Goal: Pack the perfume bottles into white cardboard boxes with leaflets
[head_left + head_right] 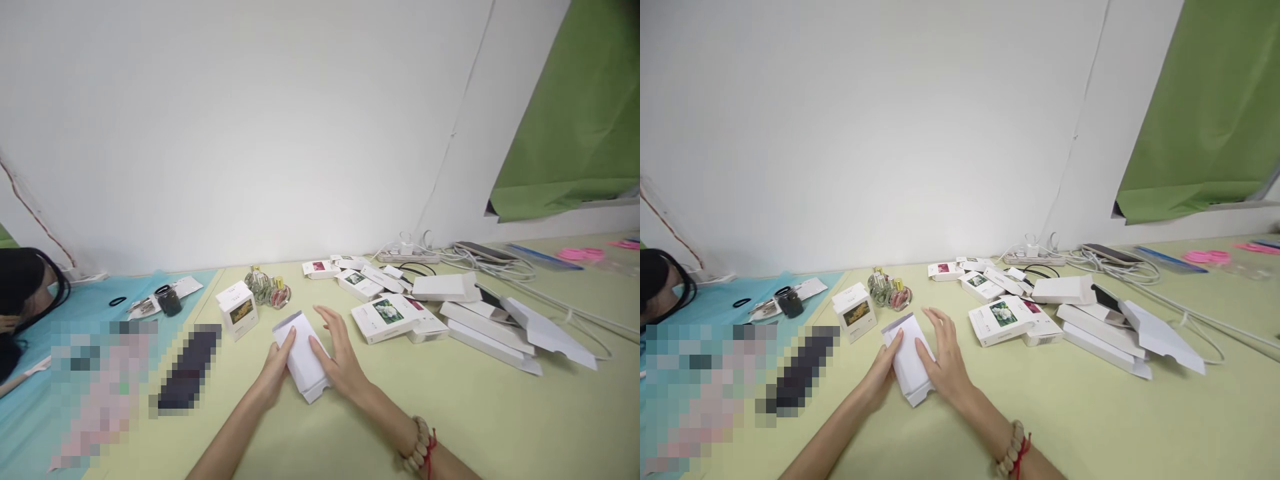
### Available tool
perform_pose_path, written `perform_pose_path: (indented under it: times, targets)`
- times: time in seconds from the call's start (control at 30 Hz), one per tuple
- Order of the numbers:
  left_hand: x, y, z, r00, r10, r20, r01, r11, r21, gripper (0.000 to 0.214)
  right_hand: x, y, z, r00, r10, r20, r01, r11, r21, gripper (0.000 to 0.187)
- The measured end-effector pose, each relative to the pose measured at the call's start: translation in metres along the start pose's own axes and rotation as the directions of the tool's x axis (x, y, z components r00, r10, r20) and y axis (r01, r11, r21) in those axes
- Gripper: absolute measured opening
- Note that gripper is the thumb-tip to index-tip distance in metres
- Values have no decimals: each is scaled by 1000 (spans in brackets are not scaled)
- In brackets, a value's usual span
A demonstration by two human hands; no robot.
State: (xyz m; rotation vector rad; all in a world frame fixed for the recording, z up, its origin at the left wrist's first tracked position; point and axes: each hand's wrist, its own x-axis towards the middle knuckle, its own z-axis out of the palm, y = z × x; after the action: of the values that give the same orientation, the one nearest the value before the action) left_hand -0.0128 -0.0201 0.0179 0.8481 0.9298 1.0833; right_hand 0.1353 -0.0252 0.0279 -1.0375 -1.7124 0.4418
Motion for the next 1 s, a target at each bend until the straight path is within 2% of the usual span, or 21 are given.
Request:
perform_pose_path:
  times: [0.07,0.13,0.2,0.23,0.33,0.4,0.47,0.53,0.6,0.73,0.87,1.0]
  targets:
    - [0,0,-1,1000,-5,25,4,999,43,54,3,2,-1,984,156,80,-167,974,155,52]
    - [-1,1,-2,993,-25,111,18,998,65,52,5,3,-1,925,295,240,-362,878,313,55]
    - [-4,2,-1,979,-79,189,66,995,75,50,6,3,0,865,332,376,-478,774,415,58]
    - [-5,3,-1,971,-107,215,93,993,76,50,5,3,1,854,321,409,-493,750,440,58]
    - [-5,1,1,965,-123,231,114,992,52,53,3,5,3,883,302,359,-444,785,432,57]
    - [-2,0,1,979,-81,187,69,995,69,58,1,8,4,925,300,234,-368,861,350,53]
    - [1,-2,1,993,-25,114,9,991,132,61,1,12,5,961,249,123,-270,939,213,42]
    - [3,-2,1,998,29,64,-41,980,195,62,2,14,5,979,180,96,-189,978,86,30]
    - [2,-1,2,996,65,68,-79,970,231,63,3,16,4,981,150,120,-155,987,31,26]
    - [-4,-2,5,981,154,114,-181,940,290,61,4,16,5,973,194,122,-201,978,53,25]
    - [-7,-7,6,961,276,27,-271,913,304,56,2,19,9,959,251,130,-269,952,149,27]
    - [-7,-10,10,959,282,8,-273,922,275,59,0,20,16,956,270,112,-286,941,179,27]
